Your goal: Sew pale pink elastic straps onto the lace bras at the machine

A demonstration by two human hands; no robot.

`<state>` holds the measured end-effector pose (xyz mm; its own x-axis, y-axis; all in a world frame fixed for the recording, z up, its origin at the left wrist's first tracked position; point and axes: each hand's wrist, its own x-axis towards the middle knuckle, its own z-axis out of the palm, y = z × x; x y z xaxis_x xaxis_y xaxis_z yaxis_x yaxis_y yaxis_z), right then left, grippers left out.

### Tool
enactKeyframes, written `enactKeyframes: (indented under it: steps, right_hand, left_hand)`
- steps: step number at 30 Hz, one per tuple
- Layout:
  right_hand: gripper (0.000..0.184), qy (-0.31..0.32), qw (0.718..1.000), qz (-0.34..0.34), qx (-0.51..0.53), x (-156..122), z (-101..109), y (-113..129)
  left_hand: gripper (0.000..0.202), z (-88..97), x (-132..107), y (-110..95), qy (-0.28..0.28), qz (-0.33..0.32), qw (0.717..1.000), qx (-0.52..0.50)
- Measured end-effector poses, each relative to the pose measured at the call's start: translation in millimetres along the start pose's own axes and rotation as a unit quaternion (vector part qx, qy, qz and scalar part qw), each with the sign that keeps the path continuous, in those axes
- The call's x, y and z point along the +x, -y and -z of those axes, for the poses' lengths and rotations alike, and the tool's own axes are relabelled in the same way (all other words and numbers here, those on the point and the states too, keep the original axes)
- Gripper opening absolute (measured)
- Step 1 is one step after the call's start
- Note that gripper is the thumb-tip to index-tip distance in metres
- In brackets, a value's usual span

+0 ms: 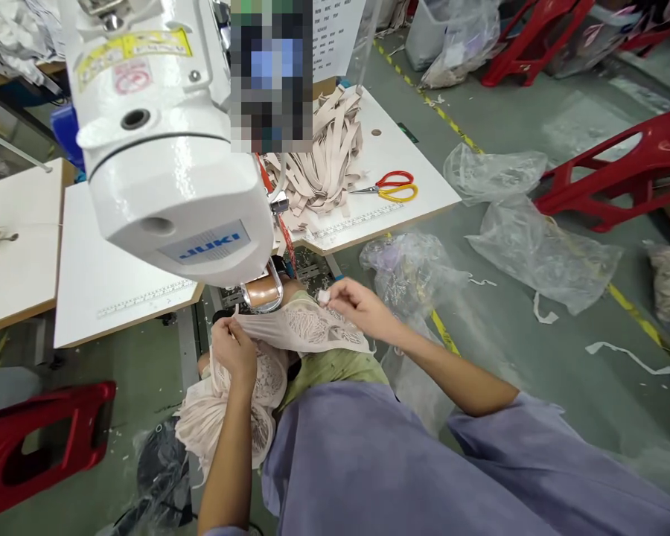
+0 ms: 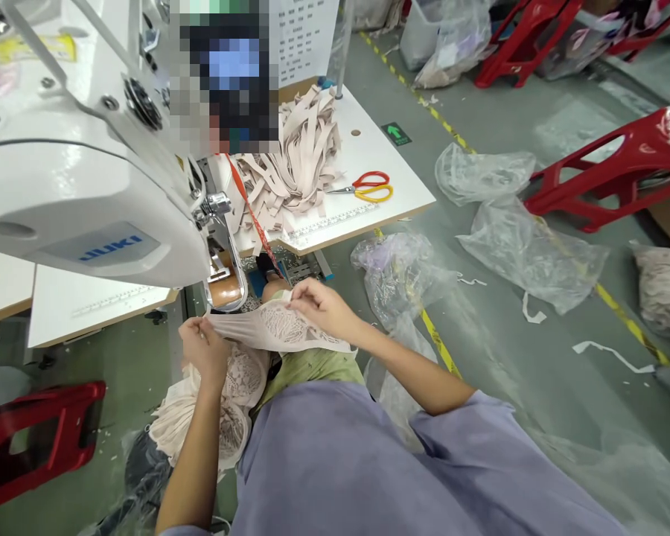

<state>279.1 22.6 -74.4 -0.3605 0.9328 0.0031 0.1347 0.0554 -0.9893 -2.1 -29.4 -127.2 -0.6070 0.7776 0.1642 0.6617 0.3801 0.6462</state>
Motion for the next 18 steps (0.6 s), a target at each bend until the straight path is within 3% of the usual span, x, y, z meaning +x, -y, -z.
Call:
enactKeyframes:
  steps: [2, 4, 6, 9, 11, 13, 18]
  right_hand:
    - [0.014, 0.051, 0.997, 0.018, -0.048, -7.0, -14.0, 11.7]
    - [0.015, 0.082, 0.994, 0.029, -0.072, -9.5, -21.3, 19.7]
    - [0.014, 0.1, 0.99, 0.034, -0.093, -10.0, -27.1, 25.8]
    - [0.012, 0.119, 0.982, 0.04, -0.138, -10.0, -37.1, 33.6]
    - [0.011, 0.141, 0.975, 0.056, -0.161, -9.8, -43.3, 37.4]
    - [0.011, 0.167, 0.967, 0.073, -0.177, -8.9, -47.0, 39.7]
    - [0.015, 0.23, 0.959, 0.061, -0.157, -2.5, -46.8, 41.7]
  left_hand:
    - [0.027, 14.5, 1.0, -13.3, -0.026, -0.027, 0.999, -0.023]
    - [0.03, 35.1, -1.3, -28.2, -0.001, -0.069, 0.995, -0.066]
    - [0.029, 56.9, -6.9, -44.3, 0.097, -0.111, 0.983, -0.112]
    - [0.027, 80.1, -18.4, -66.5, 0.285, -0.166, 0.936, -0.126]
    - [0.028, 85.5, -24.9, -76.1, 0.345, -0.211, 0.909, -0.1]
    - [0.024, 84.9, -29.0, -79.8, 0.349, -0.244, 0.902, -0.073]
    - [0.021, 78.3, -33.6, -73.1, 0.312, -0.256, 0.912, -0.069]
